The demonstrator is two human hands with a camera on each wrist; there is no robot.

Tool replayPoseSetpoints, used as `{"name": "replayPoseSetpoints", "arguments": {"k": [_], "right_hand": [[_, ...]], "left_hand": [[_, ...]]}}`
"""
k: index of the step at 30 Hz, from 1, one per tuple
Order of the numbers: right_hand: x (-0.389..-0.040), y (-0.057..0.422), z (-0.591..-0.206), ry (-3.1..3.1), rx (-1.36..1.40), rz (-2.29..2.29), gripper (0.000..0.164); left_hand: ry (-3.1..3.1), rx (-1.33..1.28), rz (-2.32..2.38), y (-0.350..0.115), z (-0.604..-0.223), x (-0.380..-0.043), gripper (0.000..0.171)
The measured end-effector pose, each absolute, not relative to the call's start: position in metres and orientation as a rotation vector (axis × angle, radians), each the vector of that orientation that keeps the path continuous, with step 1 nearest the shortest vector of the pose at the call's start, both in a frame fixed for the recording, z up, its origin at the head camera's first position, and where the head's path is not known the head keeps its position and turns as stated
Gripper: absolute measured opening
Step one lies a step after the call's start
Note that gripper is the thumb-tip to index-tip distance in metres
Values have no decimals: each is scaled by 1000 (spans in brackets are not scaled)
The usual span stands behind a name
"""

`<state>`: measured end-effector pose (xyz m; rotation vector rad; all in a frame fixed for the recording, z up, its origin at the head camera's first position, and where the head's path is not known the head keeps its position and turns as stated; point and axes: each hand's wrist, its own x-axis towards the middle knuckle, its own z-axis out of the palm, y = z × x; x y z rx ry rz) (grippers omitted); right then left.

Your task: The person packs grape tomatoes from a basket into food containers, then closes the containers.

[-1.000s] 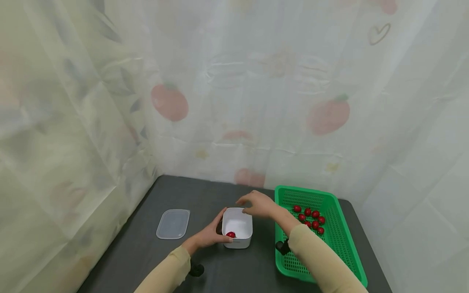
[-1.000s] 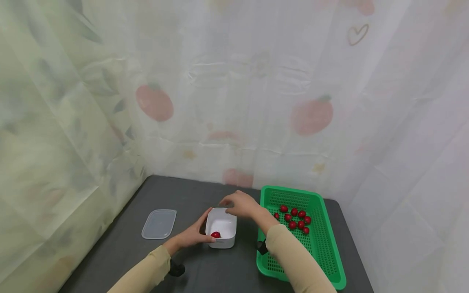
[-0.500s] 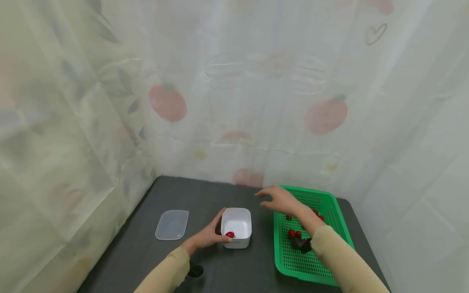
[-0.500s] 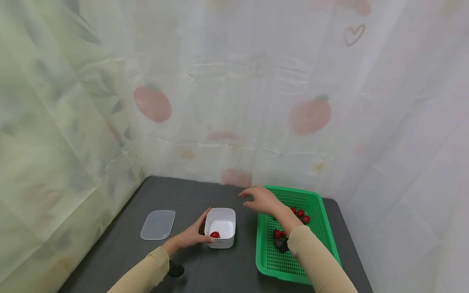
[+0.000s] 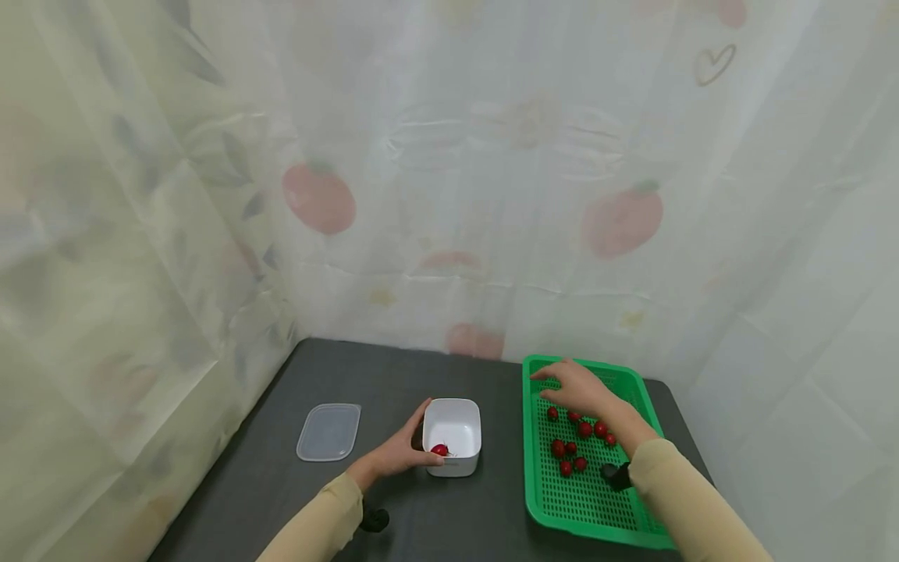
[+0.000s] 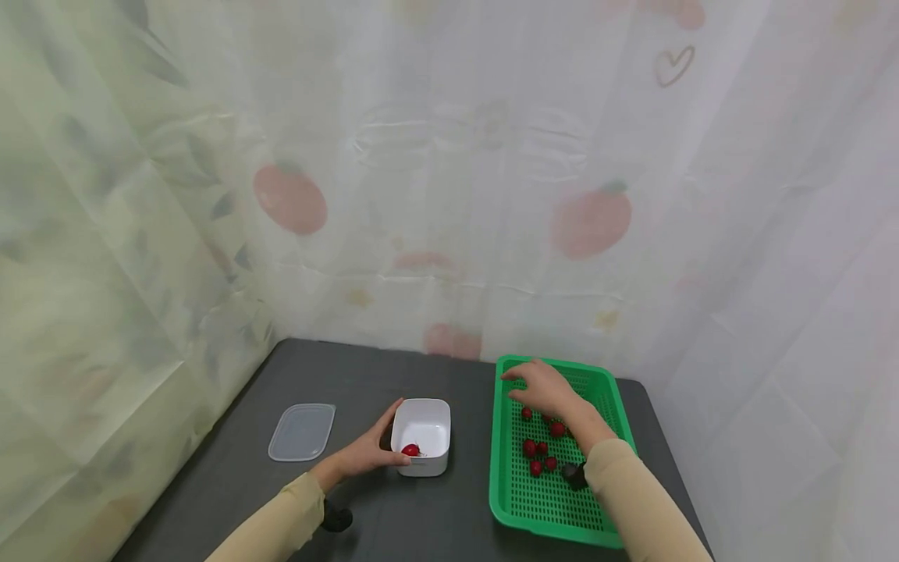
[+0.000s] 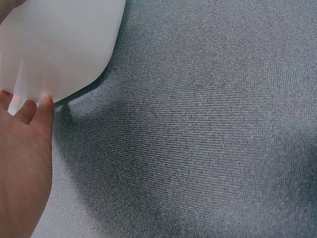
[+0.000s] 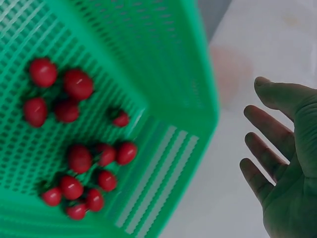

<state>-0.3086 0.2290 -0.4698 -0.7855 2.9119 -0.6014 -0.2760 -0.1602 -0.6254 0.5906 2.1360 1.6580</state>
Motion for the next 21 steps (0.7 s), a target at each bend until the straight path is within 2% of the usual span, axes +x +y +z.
{"name": "replayPoseSetpoints", "arguments": {"k": [9, 21], "right_hand": [[-306, 261, -486, 2938, -670, -522, 30], [-302, 280, -504, 2892, -561, -368, 26]], "left_hand": [[2161, 568, 1644, -161, -623, -275, 119], [2106, 592, 1675, -161, -624, -276, 118]]}}
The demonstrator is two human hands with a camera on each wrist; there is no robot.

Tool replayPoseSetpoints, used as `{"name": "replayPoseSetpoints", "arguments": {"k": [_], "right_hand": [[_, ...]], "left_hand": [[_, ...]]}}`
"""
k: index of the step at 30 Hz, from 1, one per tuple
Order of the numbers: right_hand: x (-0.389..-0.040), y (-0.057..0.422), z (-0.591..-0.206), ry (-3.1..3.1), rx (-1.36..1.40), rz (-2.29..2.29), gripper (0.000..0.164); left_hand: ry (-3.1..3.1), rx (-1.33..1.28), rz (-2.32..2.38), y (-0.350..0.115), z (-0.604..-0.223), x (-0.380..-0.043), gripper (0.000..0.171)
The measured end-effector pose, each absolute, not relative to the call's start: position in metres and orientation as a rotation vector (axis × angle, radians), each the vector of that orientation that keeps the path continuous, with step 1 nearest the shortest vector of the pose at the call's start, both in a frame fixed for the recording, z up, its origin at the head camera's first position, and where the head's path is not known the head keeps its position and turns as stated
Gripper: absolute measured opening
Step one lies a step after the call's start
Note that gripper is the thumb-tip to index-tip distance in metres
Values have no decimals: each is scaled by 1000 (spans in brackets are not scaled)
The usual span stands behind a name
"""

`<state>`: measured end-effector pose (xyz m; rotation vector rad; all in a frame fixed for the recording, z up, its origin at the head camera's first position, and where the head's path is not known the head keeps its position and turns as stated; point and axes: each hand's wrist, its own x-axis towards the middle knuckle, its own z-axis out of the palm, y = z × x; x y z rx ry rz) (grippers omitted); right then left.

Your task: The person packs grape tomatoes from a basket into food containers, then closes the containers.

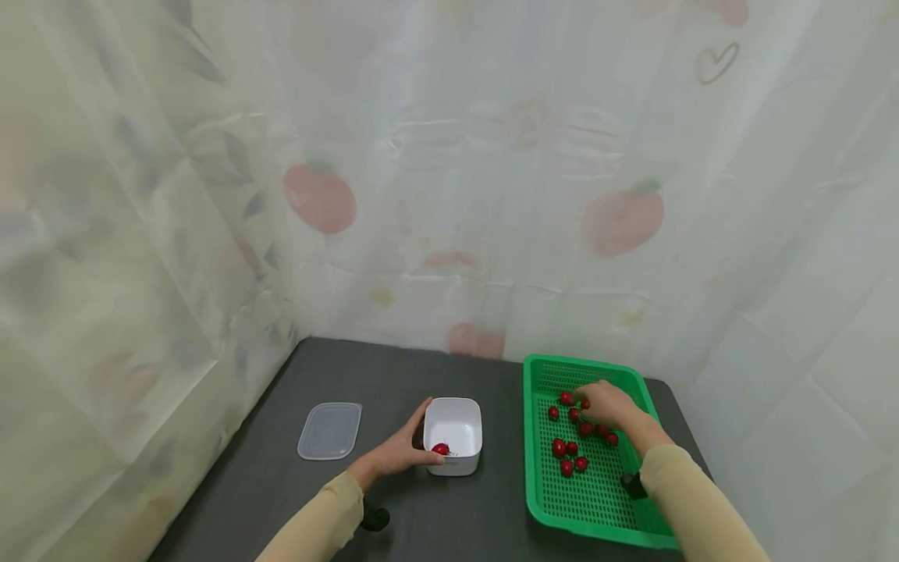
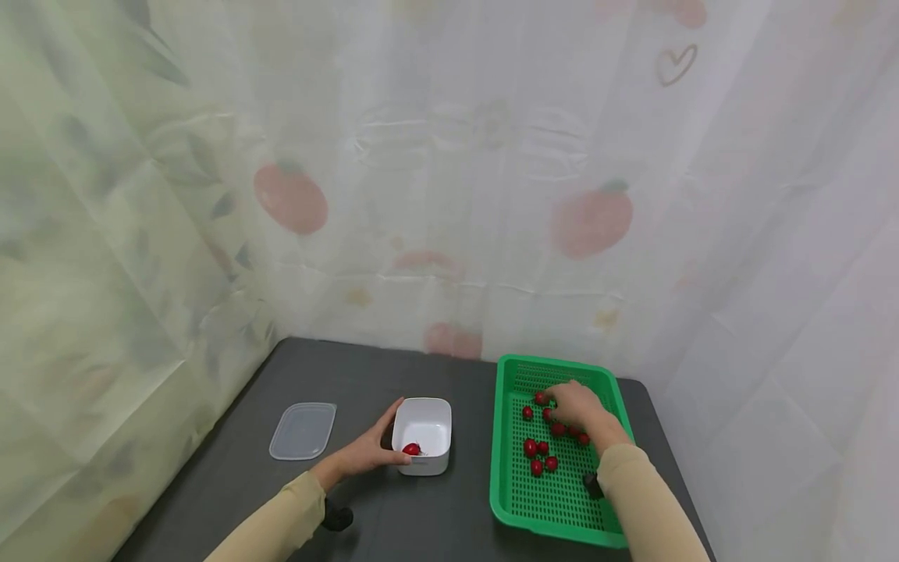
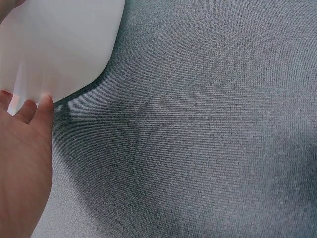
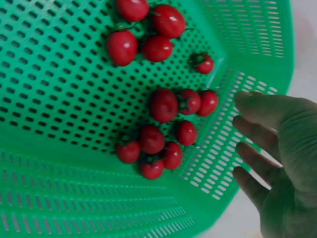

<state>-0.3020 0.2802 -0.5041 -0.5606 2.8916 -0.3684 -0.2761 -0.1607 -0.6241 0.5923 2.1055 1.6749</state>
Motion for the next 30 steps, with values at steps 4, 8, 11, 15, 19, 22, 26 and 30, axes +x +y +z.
{"name": "replayPoseSetpoints", "arguments": {"k": [4, 8, 11, 15, 19, 22, 26, 30], "right_hand": [[-303, 285, -516, 2859, -525, -300, 23], [-305, 289, -525, 2848, -494, -253, 26], [-307, 290, -529, 2840, -466, -248, 31], [-307, 290, -532, 2830, -438, -246, 31], [-303, 287, -532, 2822, -430, -249, 28], [-301, 285, -532, 2823, -440, -256, 27], [-299, 284, -534, 2836, -464, -262, 26], [-299, 285, -539, 2839, -493, -259, 25]], "left_hand": [[2105, 595, 1673, -161, -624, -275, 118], [2103, 595, 1672, -161, -623, -274, 118], [2107, 594, 1669, -161, -623, -274, 118], [2129, 588, 1651, -160, -624, -275, 119], [2148, 575, 1632, -160, -624, -275, 119], [2153, 569, 1628, -160, -624, -275, 119], [2160, 566, 1623, -161, -624, -275, 119], [2160, 557, 1619, -161, -624, -275, 119]]}}
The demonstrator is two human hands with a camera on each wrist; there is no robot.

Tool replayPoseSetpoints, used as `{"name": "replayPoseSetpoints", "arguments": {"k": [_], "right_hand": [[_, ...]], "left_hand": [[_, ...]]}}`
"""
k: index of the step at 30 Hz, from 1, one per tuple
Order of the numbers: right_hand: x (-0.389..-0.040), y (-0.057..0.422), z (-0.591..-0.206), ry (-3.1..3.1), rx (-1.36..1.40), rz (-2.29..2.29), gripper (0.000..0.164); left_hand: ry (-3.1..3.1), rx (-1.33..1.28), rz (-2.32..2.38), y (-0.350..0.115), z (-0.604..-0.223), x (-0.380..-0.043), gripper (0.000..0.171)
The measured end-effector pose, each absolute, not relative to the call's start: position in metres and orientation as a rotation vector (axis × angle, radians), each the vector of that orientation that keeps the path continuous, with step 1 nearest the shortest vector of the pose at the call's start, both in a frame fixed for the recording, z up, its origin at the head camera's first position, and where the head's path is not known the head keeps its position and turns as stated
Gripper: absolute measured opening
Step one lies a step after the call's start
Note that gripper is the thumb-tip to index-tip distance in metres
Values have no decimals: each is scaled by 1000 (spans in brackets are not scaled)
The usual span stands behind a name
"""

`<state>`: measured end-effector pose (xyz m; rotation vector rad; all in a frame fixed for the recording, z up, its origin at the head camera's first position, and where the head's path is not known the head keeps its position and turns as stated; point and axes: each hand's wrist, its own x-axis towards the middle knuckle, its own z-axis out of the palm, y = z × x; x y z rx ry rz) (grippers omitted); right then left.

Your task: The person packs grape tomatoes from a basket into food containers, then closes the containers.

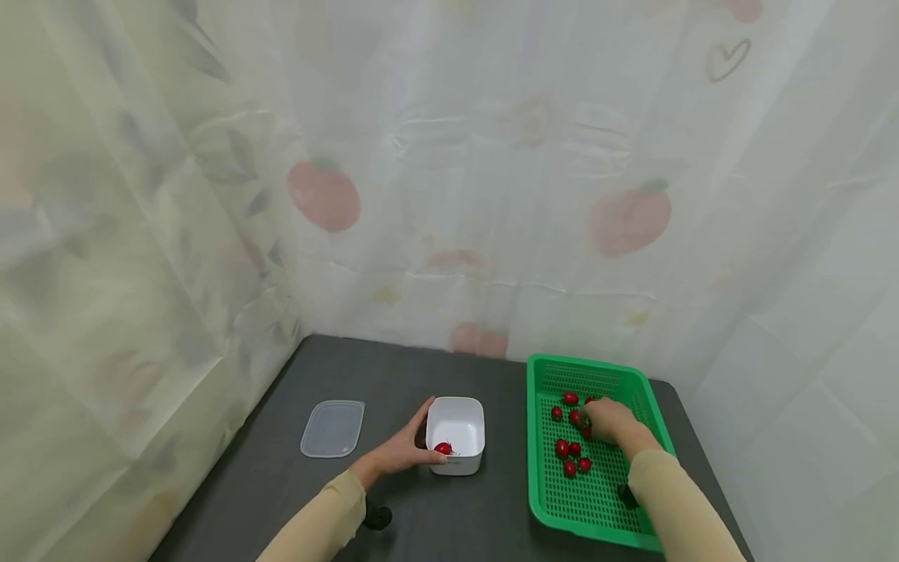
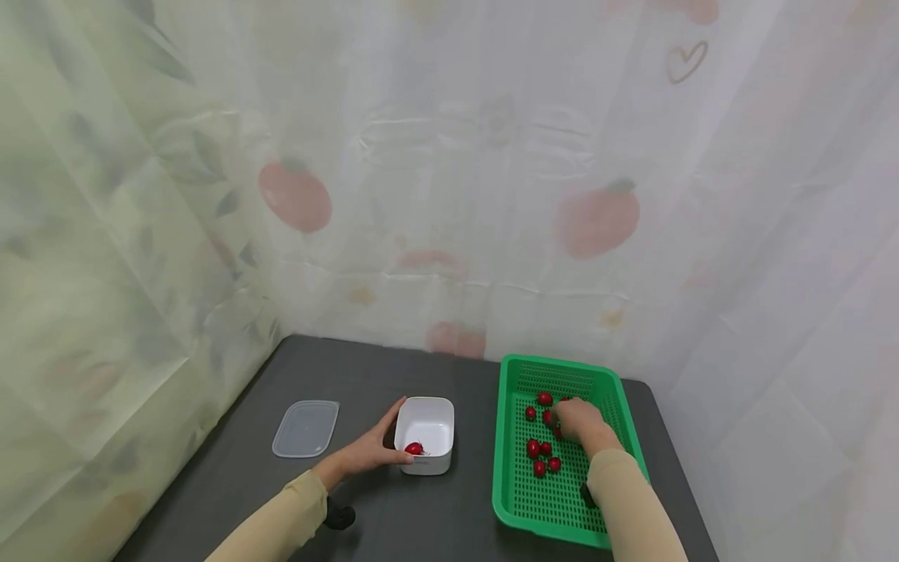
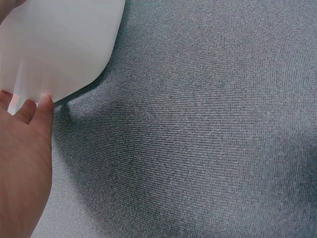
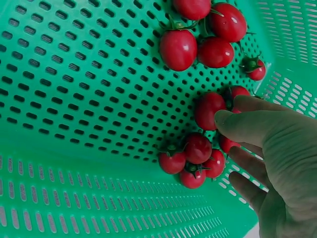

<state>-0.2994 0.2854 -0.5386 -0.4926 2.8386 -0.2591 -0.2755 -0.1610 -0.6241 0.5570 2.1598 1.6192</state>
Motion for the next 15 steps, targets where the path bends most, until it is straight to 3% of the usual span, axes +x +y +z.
{"name": "replayPoseSetpoints", "arguments": {"k": [7, 15], "right_hand": [[-299, 286, -544, 2819, -451, -256, 39], [-298, 286, -550, 2827, -464, -205, 14]], "left_hand": [[2159, 553, 1625, -161, -623, -274, 118], [2159, 549, 1633, -160, -621, -274, 119]]}}
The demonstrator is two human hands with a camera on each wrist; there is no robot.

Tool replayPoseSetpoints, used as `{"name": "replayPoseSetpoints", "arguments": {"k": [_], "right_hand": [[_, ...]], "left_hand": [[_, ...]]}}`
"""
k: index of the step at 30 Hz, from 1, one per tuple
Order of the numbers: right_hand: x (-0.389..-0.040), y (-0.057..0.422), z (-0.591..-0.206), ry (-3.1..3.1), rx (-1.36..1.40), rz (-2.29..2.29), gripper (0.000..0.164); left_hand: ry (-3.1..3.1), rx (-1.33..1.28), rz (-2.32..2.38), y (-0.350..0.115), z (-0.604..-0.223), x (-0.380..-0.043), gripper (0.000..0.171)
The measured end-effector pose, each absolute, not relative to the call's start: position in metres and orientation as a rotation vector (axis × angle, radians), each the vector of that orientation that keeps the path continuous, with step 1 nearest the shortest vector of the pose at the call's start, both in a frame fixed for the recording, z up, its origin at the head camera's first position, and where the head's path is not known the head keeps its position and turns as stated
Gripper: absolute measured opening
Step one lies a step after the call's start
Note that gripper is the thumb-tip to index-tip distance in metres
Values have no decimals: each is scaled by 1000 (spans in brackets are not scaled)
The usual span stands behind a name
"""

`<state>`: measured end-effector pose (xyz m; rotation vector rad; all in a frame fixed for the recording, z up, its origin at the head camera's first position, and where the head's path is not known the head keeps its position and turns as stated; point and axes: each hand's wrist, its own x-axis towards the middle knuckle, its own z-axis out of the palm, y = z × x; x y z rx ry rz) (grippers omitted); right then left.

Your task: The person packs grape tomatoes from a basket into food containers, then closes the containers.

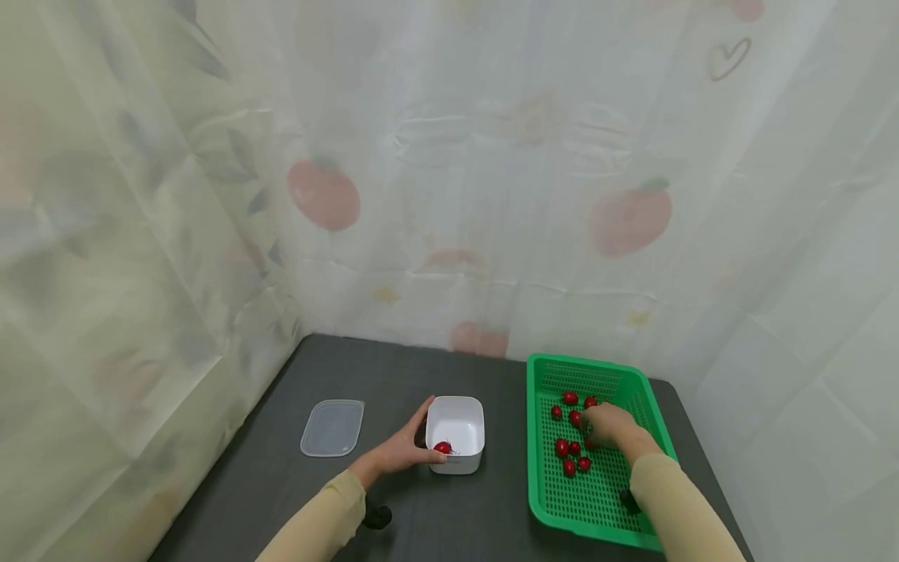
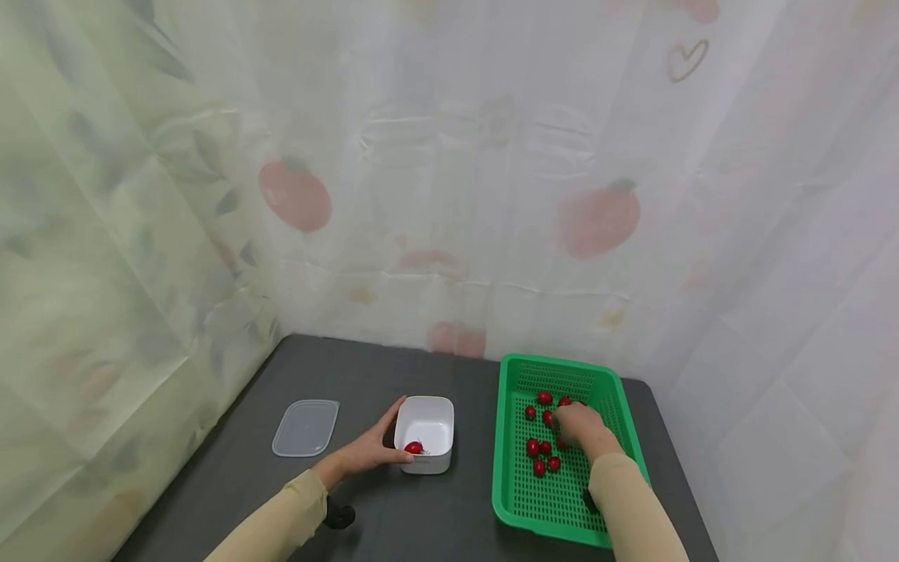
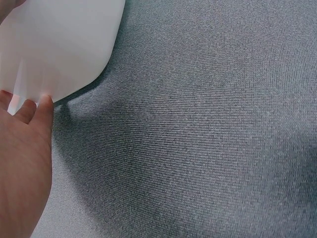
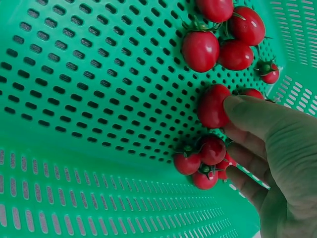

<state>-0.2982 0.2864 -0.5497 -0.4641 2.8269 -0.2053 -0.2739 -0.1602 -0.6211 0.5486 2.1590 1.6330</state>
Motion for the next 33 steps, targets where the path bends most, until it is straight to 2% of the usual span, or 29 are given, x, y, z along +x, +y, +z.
{"name": "replayPoseSetpoints", "arguments": {"k": [7, 19, 33], "right_hand": [[-295, 288, -547, 2820, -466, -207, 10], [-295, 293, -552, 2786, -434, -309, 31], [-295, 298, -560, 2774, -460, -349, 23]], "left_hand": [[2152, 556, 1630, -160, -622, -275, 119], [2147, 564, 1638, -160, -623, -276, 120], [2123, 566, 1650, -161, -624, -276, 119]]}}
